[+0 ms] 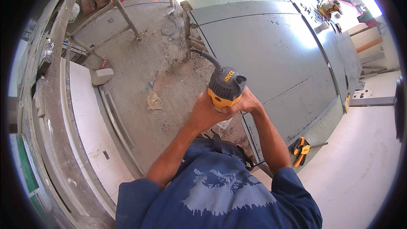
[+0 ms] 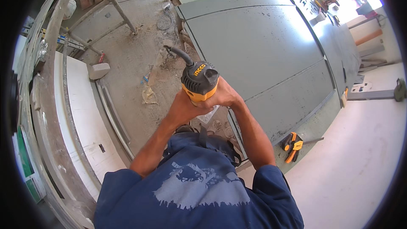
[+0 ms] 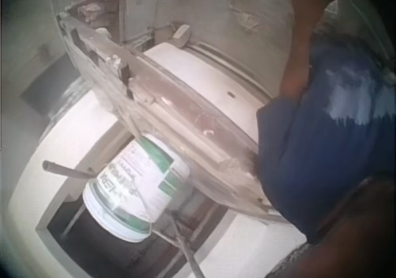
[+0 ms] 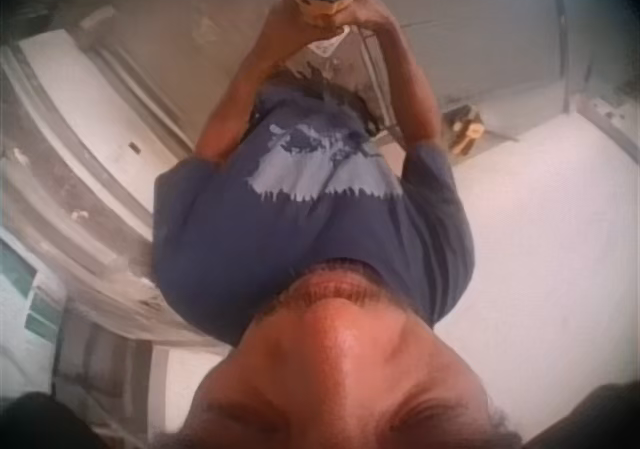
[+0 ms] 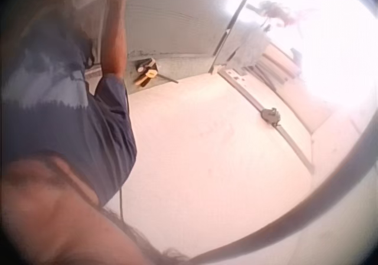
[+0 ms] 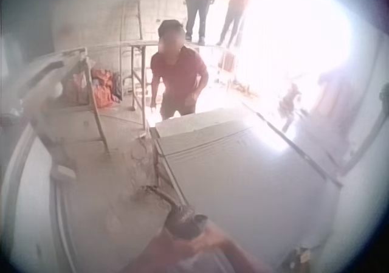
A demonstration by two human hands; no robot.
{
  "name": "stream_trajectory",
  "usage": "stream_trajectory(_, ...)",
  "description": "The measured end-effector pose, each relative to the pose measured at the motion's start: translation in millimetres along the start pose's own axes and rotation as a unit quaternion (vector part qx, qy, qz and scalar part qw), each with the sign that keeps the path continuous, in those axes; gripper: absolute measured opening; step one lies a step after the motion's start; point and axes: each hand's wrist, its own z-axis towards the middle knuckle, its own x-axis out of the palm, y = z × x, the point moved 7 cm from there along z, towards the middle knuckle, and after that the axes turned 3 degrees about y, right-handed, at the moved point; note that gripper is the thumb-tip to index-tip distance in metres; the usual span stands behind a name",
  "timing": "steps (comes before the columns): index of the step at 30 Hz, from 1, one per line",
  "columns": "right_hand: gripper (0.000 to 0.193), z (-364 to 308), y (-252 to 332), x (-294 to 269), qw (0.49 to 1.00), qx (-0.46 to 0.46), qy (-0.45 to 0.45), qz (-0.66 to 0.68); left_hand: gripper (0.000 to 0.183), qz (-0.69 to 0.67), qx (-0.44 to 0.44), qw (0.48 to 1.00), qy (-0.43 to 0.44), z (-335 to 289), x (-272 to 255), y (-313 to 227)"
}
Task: The person uses a jigsaw to cut a large grey board, then aligns and positions the cut pieces on a workbench. They use pliers to install small metal clips into the joints of the board sections while another person assists with drilling.
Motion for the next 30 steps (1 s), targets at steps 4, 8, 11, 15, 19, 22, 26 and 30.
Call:
stream_trajectory(4,0.076,-49.8,-24.9,-35.4,1.000,0.021,-0.003,-0.009,0.112,-0.030,0.006,0.999,-0.027,1.1,46.2,-27.0)
stream_trajectory(8,0.075,-93.1,-18.8,-74.7,0.999,0.011,-0.029,-0.023,0.107,-0.010,0.038,0.999,-0.037,12.2,94.7,-46.4)
stream_trajectory(11,0.075,-116.6,6.4,-79.4,0.998,0.001,-0.064,-0.021,0.099,-0.066,0.035,0.997,0.027,19.5,105.8,-70.9)
stream_trajectory(15,0.080,-144.9,20.7,-76.9,0.991,-0.047,-0.119,-0.041,0.097,0.051,0.150,0.987,0.001,21.1,111.1,-86.4)
stream_trajectory(19,0.087,-173.2,15.4,-67.2,0.975,-0.092,-0.189,-0.066,0.100,0.097,0.231,0.967,-0.039,4.7,134.2,-97.2)
stream_trajectory(22,0.095,-181.9,-9.7,-56.6,0.980,-0.031,-0.139,-0.139,0.092,0.074,0.228,0.969,-0.061,-5.7,140.6,-81.5)
stream_trajectory(26,0.107,-172.2,-21.2,-49.8,0.948,-0.060,-0.151,-0.272,0.092,0.062,0.223,0.972,-0.033,-0.5,132.6,-60.7)
stream_trajectory(30,0.095,-166.7,-36.6,-44.6,0.950,-0.023,-0.175,-0.259,0.086,-0.011,0.193,0.981,-0.008,7.1,119.6,-43.8)
